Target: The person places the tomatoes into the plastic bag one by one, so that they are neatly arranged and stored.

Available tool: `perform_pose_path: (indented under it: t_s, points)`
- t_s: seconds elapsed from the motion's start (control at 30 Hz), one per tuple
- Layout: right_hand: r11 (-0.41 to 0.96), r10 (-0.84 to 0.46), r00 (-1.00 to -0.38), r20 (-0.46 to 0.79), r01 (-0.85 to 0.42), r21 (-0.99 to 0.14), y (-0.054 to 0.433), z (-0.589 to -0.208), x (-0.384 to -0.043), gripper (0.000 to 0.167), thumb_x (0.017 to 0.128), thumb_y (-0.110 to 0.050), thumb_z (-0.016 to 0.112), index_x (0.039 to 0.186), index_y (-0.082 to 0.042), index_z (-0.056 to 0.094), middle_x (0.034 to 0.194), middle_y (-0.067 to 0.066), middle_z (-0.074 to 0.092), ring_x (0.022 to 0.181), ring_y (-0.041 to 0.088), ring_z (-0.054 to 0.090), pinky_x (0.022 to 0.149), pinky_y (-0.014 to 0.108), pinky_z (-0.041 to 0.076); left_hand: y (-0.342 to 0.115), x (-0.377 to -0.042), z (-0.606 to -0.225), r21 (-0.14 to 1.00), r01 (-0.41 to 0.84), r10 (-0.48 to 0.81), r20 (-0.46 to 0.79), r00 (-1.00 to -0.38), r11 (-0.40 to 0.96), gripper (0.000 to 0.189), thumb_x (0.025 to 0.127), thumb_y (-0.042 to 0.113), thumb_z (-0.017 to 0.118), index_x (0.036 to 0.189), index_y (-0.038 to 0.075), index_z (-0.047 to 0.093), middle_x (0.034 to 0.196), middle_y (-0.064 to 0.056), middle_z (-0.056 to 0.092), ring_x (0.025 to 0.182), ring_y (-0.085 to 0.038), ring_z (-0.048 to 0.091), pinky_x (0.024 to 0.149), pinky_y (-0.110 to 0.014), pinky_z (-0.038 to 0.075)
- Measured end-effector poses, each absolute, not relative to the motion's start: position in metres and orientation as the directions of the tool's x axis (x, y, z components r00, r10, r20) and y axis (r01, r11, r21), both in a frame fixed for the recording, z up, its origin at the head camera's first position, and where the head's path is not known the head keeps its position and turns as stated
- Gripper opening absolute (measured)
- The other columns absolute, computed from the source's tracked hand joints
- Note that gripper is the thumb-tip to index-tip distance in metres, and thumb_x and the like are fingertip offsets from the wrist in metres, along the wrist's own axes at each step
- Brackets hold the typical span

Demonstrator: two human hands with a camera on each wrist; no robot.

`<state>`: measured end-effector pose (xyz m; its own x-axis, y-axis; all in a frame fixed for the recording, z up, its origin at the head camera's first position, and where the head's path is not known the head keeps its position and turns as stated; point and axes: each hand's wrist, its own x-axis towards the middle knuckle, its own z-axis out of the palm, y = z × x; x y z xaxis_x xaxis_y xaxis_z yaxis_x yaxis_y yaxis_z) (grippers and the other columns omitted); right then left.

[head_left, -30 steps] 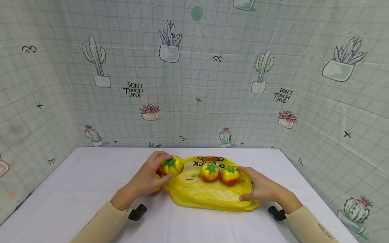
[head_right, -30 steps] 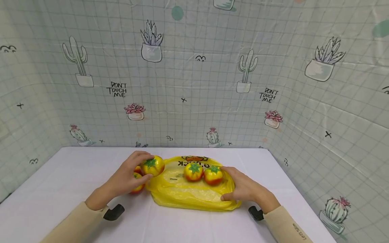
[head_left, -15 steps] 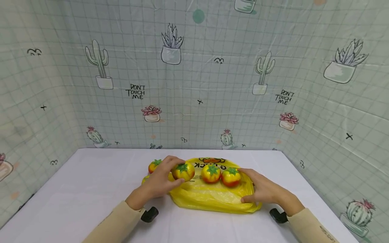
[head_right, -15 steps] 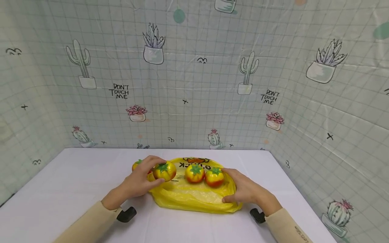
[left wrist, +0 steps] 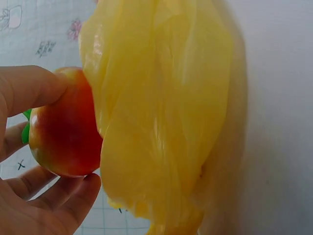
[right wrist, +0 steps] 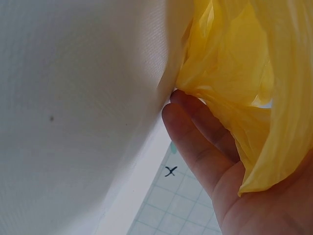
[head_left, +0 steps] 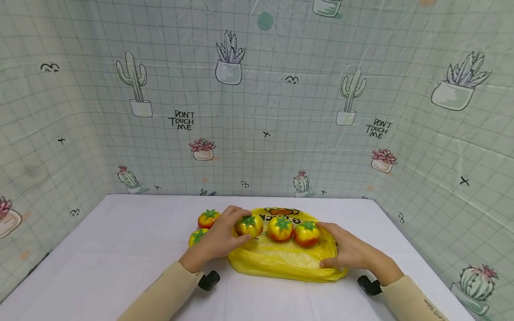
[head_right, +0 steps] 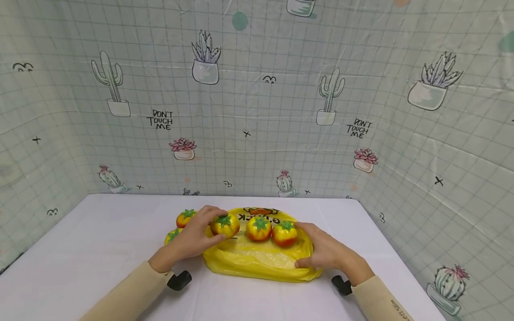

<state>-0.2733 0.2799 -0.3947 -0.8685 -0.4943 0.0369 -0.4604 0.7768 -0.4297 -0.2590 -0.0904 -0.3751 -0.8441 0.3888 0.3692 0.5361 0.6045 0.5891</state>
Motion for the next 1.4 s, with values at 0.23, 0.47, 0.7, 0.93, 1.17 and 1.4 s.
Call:
perform_pose_path:
  t_s: [0.23,0.47,0.7,0.93,1.17,1.4]
  points:
    - [0.781,-0.484,-0.875,0.023,-0.444,-0.439,0.278,-0.394,-0.274,0.097,0.068,-0.049,0.080,0.146,-0.016,0.034,0.146,0.011,0.038,0.132,0.035,0.038,0.103,0.059,0.032,-0.082,-0.264,-0.380,0.608,0.496,0.352,0.349,-0.868,0.620,0.049,0.082,0.018,0.074,0.127,0.011,0.056,0.121,-0.006,0.048,0.106,-0.020,0.053,0.092,-0.036,0.049]
    - [0.780,-0.487,-0.873,0.025,-0.448,-0.437,0.279,-0.395,-0.274,0.097,0.067,-0.049,0.080,0.146,-0.016,0.034,0.146,0.009,0.038,0.132,0.034,0.038,0.103,0.059,0.032,-0.076,-0.268,-0.383,0.641,0.427,0.324,0.280,-0.904,0.638,0.049,0.084,0.019,0.073,0.129,0.013,0.054,0.124,-0.006,0.045,0.107,-0.021,0.052,0.093,-0.037,0.049]
    - [0.779,-0.485,-0.874,0.022,-0.444,-0.443,0.279,-0.395,-0.274,0.097,0.067,-0.049,0.080,0.146,-0.017,0.034,0.146,0.009,0.038,0.132,0.034,0.038,0.103,0.059,0.032,-0.070,-0.273,-0.385,0.649,0.386,0.289,0.257,-0.922,0.656,0.049,0.084,0.018,0.071,0.130,0.015,0.053,0.126,-0.007,0.044,0.110,-0.022,0.051,0.093,-0.038,0.048]
    - [0.781,-0.487,-0.873,0.025,-0.448,-0.435,0.278,-0.395,-0.274,0.097,0.067,-0.049,0.080,0.145,-0.016,0.034,0.146,0.009,0.039,0.132,0.033,0.039,0.103,0.059,0.033,-0.067,-0.277,-0.388,0.615,0.387,0.276,0.271,-0.922,0.687,0.047,0.083,0.017,0.072,0.127,0.013,0.055,0.123,-0.009,0.045,0.108,-0.024,0.050,0.093,-0.040,0.048]
    - [0.776,-0.492,-0.870,0.034,-0.456,-0.436,0.278,-0.394,-0.274,0.096,0.066,-0.046,0.081,0.145,-0.014,0.035,0.145,0.011,0.039,0.131,0.034,0.039,0.102,0.059,0.033,-0.064,-0.280,-0.391,0.585,0.383,0.279,0.264,-0.923,0.715,0.046,0.083,0.018,0.072,0.126,0.013,0.056,0.123,-0.009,0.046,0.109,-0.025,0.047,0.093,-0.041,0.047]
    - [0.777,-0.492,-0.870,0.028,-0.453,-0.437,0.278,-0.395,-0.274,0.097,0.066,-0.047,0.080,0.145,-0.014,0.035,0.145,0.010,0.039,0.131,0.033,0.039,0.103,0.058,0.033,-0.062,-0.282,-0.393,0.554,0.365,0.282,0.232,-0.931,0.748,0.046,0.082,0.019,0.072,0.125,0.014,0.058,0.120,-0.008,0.049,0.110,-0.024,0.042,0.091,-0.039,0.046]
